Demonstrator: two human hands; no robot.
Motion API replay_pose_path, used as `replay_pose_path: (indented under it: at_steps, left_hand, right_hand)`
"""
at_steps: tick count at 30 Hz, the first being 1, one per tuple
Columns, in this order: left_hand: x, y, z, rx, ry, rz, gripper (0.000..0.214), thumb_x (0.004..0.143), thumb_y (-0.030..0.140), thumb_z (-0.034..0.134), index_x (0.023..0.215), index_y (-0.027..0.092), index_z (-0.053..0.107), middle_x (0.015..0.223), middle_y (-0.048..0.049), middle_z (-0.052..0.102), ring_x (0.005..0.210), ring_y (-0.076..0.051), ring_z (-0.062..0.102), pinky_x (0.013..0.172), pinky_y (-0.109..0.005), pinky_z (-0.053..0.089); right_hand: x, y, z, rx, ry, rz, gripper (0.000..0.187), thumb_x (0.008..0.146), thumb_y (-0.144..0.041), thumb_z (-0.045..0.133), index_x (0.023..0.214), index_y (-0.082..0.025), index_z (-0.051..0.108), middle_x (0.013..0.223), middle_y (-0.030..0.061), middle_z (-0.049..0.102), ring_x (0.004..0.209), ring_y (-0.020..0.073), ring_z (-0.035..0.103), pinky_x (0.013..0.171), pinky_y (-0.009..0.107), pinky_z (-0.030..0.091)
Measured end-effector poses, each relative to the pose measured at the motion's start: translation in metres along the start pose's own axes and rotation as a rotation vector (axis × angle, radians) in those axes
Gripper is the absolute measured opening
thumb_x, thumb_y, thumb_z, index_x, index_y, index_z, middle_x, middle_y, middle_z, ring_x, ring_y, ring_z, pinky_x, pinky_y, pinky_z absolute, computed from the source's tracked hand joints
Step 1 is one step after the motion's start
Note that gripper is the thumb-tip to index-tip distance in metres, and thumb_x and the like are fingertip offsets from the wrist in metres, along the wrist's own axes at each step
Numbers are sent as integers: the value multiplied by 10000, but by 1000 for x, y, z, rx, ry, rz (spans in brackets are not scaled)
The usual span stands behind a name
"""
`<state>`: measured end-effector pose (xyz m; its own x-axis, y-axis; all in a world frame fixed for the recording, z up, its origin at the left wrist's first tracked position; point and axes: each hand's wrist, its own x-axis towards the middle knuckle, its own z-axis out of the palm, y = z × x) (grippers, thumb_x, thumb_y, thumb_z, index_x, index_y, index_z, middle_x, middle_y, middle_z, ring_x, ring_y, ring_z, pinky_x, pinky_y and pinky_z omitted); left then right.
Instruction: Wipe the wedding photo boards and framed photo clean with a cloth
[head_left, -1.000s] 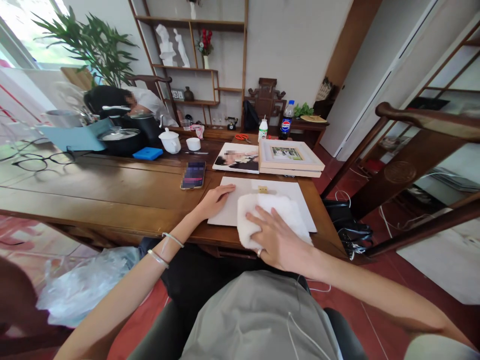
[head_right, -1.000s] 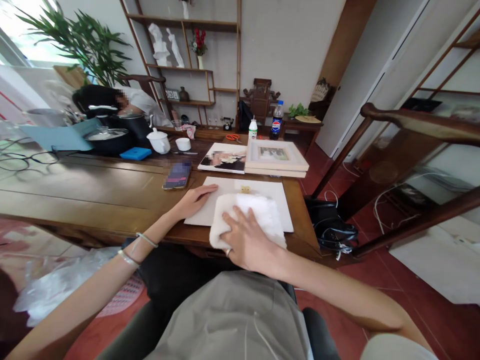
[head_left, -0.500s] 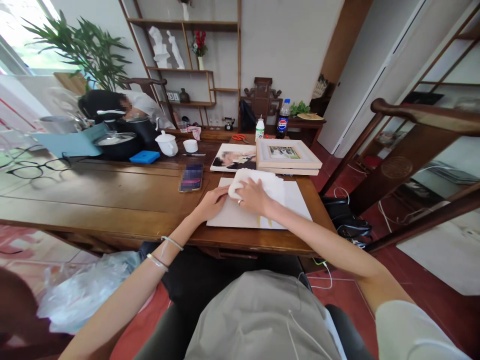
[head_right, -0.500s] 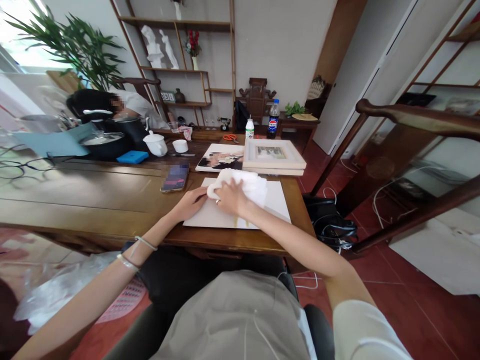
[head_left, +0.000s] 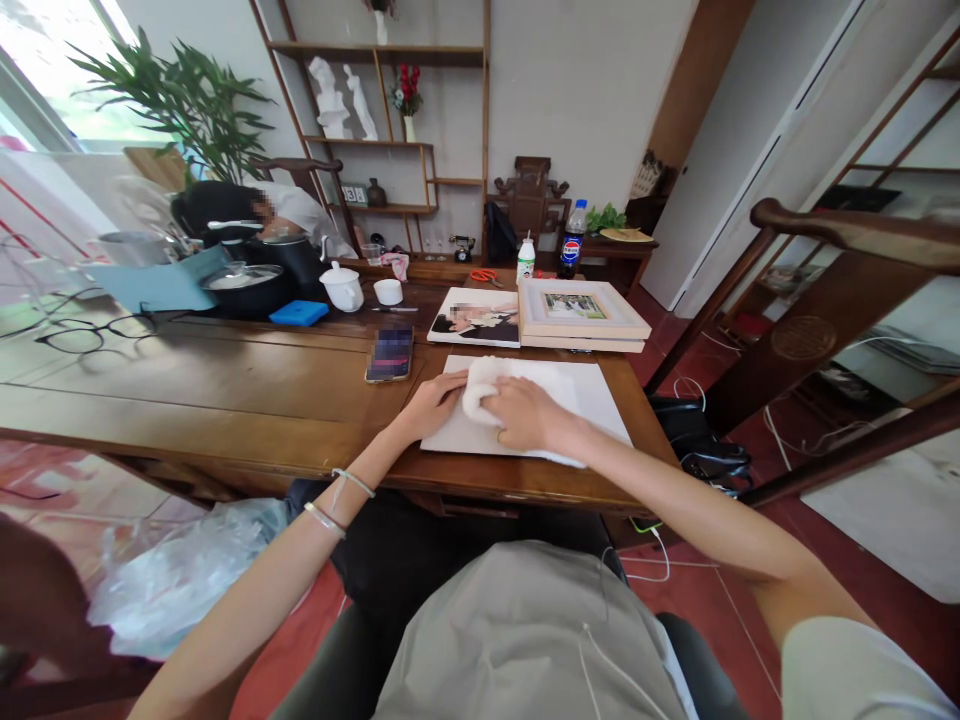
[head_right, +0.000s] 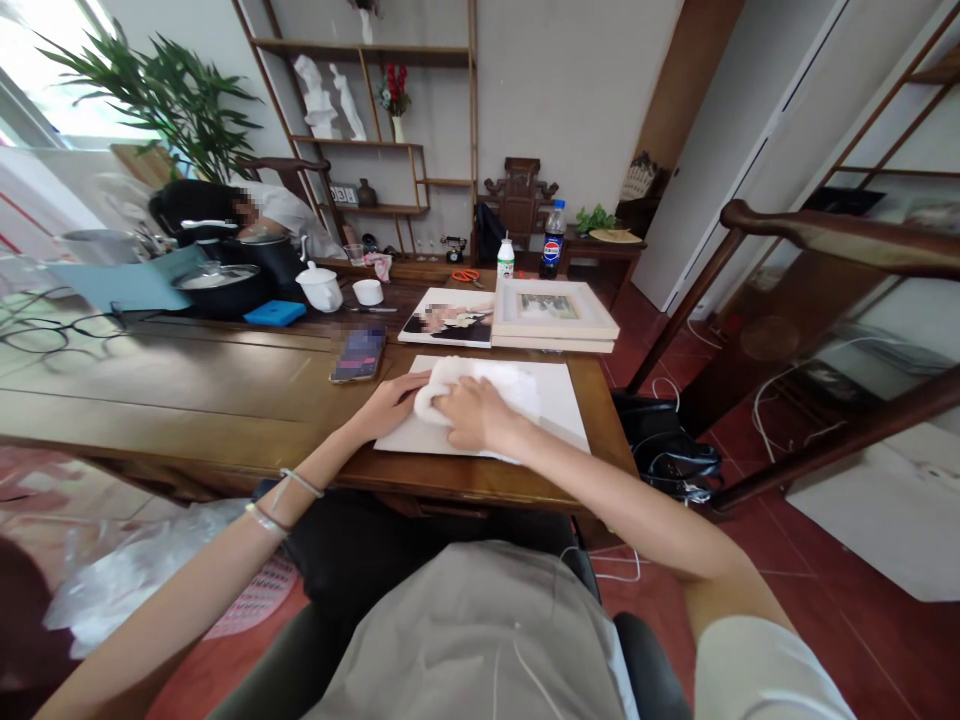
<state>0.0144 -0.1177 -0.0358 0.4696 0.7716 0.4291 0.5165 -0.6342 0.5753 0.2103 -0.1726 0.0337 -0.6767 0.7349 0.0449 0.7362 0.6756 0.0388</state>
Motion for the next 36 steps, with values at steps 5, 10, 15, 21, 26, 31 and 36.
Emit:
replay_pose_path:
  at_steps: [5,10,15,21,26,31,36]
  left_hand:
    - [1,0,0,24,6,-8,402,848,203,390,1164,167,636,1292,-57,585,1215,-223,523,1075,-391,362]
    - [1,-2,0,52,-1,-11,398,846,188,385,1148,162,643,1241,-68,620,1161,-219,562,1043,-383,397]
    - [0,-1,0,23,5,-10,396,855,204,385,1154,143,637,1252,-83,610,1184,-232,546,1059,-399,380]
    - [-1,-2,0,11,4,-6,396,870,225,387,1181,147,619,1295,-77,580,1215,-208,526,1088,-379,357]
    - [-2,-1,0,5,11,-11,400,875,238,385,1176,123,622,1288,-91,584,1213,-209,528,1093,-358,355]
    - [-2,-1,-1,15,10,-7,390,878,241,392,1179,145,620,1292,-77,582,1214,-213,528,1087,-378,363]
    - [-2,-1,-1,18,10,-5,393,880,245,386,1179,144,621,1294,-83,580,1214,-216,528,1086,-388,362]
  right_hand:
    - [47,46,-10,78,-55,84,341,702,-163,525,1030,-130,613,1024,151,649,966,318,568,741,344,438]
    - [86,42,-11,139,-28,48,330,753,-175,472,1058,-133,590,1089,118,651,989,275,567,753,301,428]
    - [83,51,-9,180,-11,60,323,761,-175,459,1052,-127,591,1128,120,643,1010,271,570,778,295,421]
    - [15,106,-7,185,-13,212,313,769,-185,450,1032,-103,600,1077,145,652,977,280,583,823,320,424]
    - [-50,135,5,149,21,356,363,791,-198,439,1104,-67,568,1146,199,590,1084,316,520,899,374,393]
    - [-93,142,8,119,101,342,210,759,-212,476,903,-136,610,974,141,618,972,289,555,831,355,421]
    - [-104,141,-7,78,303,252,93,734,-180,474,719,-173,565,850,101,634,788,245,587,733,337,450]
